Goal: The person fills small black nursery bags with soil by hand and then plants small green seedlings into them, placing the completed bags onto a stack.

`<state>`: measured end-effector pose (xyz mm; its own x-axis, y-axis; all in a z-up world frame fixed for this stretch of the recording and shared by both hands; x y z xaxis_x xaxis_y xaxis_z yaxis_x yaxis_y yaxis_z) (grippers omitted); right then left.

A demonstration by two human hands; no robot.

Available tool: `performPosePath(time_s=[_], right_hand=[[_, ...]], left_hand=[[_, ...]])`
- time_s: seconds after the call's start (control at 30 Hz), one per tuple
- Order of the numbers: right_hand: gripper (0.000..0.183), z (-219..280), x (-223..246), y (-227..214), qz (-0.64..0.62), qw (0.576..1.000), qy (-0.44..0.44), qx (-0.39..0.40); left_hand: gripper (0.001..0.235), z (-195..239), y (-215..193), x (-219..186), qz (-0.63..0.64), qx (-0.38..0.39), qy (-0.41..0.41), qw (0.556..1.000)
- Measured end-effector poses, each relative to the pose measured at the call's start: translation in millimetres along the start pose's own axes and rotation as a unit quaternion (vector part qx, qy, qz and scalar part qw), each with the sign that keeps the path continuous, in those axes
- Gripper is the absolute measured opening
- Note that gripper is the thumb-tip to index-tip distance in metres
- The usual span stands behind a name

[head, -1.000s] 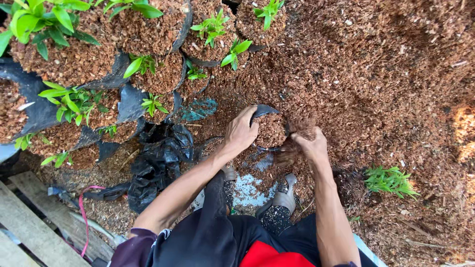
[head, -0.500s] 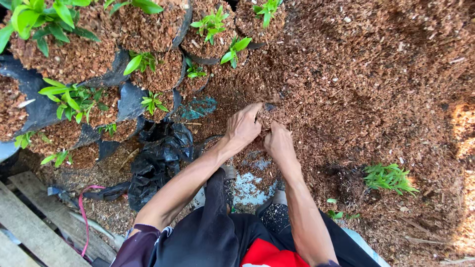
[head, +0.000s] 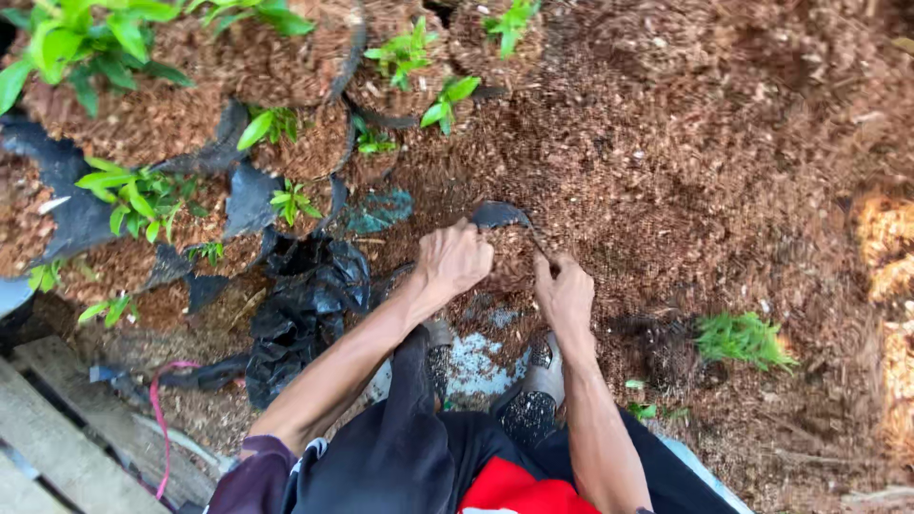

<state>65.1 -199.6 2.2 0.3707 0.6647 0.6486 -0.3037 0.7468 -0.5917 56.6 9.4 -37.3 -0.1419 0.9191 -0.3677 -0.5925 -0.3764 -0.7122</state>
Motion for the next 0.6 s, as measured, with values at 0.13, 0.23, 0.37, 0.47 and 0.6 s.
performPosePath(time_s=[0.13, 0.23, 0.37, 0.47, 0.6], right_hand=[[0.081, 17.3, 41.1, -3.6, -0.102, 0.993, -0.017, -0.062], [0.078, 26.3, 39.5, 34.1, -0.420, 0.855, 0.301, 0.044], [0.057, 21.6, 29.6, 20.1, -0.434, 0.879, 0.195, 0.026], [0.051, -5.8, 12.9, -11.6, -0.202, 0.979, 0.026, -0.024], [0.061, -69.9, 21.1, -24.9, 0.194, 0.918, -0.338, -0.068]], left_hand=[[0.058, 0.8, -4.1, 15.5, 0.149, -0.210, 0.050, 0.965], [0.071, -15.3, 14.3, 6.1, 0.112, -0.264, 0.151, 0.946], [0.097, -8.2, 16.6, 12.8, 0.261, -0.006, -0.033, 0.965], [0.110, 6.4, 1.8, 6.4, 0.299, 0.055, -0.082, 0.949], [0.111, -1.0, -0.4, -4.9, 0.230, -0.047, -0.033, 0.972]])
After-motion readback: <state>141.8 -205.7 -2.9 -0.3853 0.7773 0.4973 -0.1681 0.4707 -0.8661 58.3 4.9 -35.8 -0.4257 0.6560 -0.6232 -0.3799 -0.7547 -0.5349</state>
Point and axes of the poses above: each hand's wrist, its own z-axis away from the middle knuckle, its own y-axis out of the palm, x = y × z, the point moved 4 cm from there along -z, towards the middle knuckle, and after that the axes turned 13 degrees about -z, right-handed, at the moved point
